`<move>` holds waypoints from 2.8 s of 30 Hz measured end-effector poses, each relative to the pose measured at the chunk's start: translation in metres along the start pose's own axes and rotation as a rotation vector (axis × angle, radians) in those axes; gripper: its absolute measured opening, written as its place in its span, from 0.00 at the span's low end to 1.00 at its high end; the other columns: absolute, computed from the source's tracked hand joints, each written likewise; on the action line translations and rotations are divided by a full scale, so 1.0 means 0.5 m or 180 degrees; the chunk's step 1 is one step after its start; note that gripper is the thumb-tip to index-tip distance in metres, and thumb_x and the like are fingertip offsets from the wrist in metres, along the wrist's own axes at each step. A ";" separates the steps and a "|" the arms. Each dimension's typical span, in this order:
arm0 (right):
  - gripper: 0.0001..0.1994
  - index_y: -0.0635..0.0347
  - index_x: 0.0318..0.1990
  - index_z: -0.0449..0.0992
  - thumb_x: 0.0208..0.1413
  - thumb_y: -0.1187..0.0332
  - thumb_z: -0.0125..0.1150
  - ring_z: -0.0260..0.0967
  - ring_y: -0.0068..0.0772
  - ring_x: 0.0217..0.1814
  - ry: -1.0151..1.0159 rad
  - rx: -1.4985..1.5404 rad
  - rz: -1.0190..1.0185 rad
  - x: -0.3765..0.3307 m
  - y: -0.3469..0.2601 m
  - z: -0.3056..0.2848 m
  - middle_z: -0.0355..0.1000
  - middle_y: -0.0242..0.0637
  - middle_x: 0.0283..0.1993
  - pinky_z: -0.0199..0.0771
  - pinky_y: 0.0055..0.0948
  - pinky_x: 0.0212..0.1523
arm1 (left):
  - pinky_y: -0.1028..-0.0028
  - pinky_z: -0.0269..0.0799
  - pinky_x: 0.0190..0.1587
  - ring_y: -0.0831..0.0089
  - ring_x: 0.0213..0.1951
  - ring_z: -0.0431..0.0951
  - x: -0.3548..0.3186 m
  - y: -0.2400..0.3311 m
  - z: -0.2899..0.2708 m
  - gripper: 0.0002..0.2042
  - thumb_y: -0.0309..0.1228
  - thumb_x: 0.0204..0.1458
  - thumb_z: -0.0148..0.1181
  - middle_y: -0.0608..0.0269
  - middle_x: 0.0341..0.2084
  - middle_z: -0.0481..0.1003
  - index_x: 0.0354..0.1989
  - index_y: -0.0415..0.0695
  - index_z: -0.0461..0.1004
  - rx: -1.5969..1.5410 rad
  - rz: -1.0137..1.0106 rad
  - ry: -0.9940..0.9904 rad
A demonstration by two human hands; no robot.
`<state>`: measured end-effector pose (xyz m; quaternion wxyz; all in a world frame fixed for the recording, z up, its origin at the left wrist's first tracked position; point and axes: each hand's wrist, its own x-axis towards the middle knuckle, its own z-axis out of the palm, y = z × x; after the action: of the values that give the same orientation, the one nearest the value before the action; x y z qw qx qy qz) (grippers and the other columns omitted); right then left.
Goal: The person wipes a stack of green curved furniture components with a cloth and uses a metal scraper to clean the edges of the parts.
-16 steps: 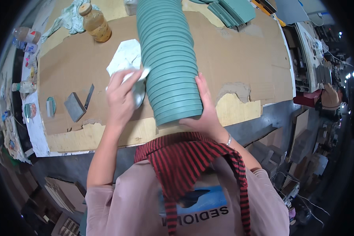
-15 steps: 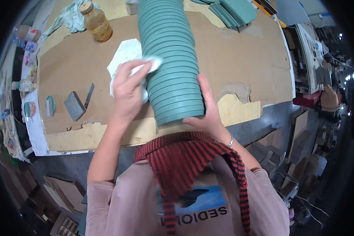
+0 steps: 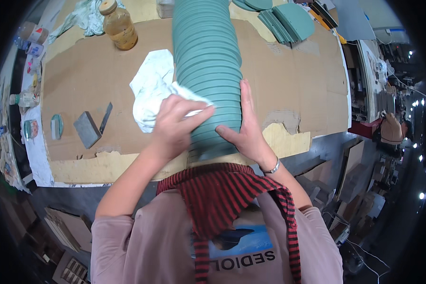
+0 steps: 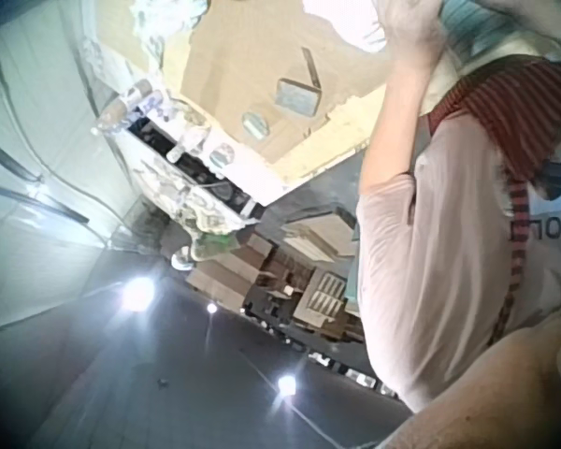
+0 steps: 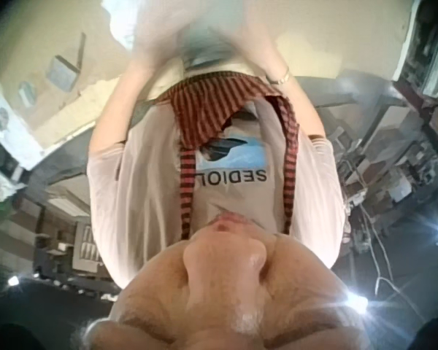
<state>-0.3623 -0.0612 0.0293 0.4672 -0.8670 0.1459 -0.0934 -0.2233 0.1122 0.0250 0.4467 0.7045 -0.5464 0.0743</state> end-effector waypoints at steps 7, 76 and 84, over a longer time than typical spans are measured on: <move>0.57 0.71 0.73 0.36 0.46 0.59 0.74 0.29 0.60 0.80 -0.0003 -0.0004 -0.0067 -0.004 0.001 0.008 0.33 0.67 0.76 0.40 0.45 0.75 | 0.68 0.72 0.40 0.64 0.35 0.76 0.067 0.026 0.005 0.15 0.21 0.41 0.61 0.61 0.34 0.79 0.40 0.45 0.83 -0.0197 0.0153 -0.0199; 0.54 0.68 0.74 0.32 0.52 0.58 0.68 0.26 0.50 0.82 -0.0196 0.0357 0.0165 0.002 0.004 0.006 0.31 0.59 0.78 0.32 0.40 0.77 | 0.68 0.69 0.55 0.57 0.51 0.75 -0.227 -0.003 0.090 0.13 0.14 0.56 0.51 0.50 0.49 0.74 0.48 0.34 0.77 -0.0666 -0.1283 0.0980; 0.50 0.67 0.75 0.35 0.55 0.60 0.64 0.33 0.50 0.81 -0.0007 0.0887 0.0376 -0.001 -0.024 0.004 0.35 0.55 0.78 0.34 0.42 0.77 | 0.74 0.70 0.50 0.68 0.48 0.75 -0.012 -0.062 -0.030 0.17 0.16 0.55 0.54 0.54 0.47 0.75 0.53 0.37 0.76 -0.1503 -0.1795 0.1345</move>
<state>-0.3604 -0.0532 0.0386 0.5878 -0.7839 0.1818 -0.0842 -0.1939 0.1269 0.0132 0.7009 0.6740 -0.2307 -0.0353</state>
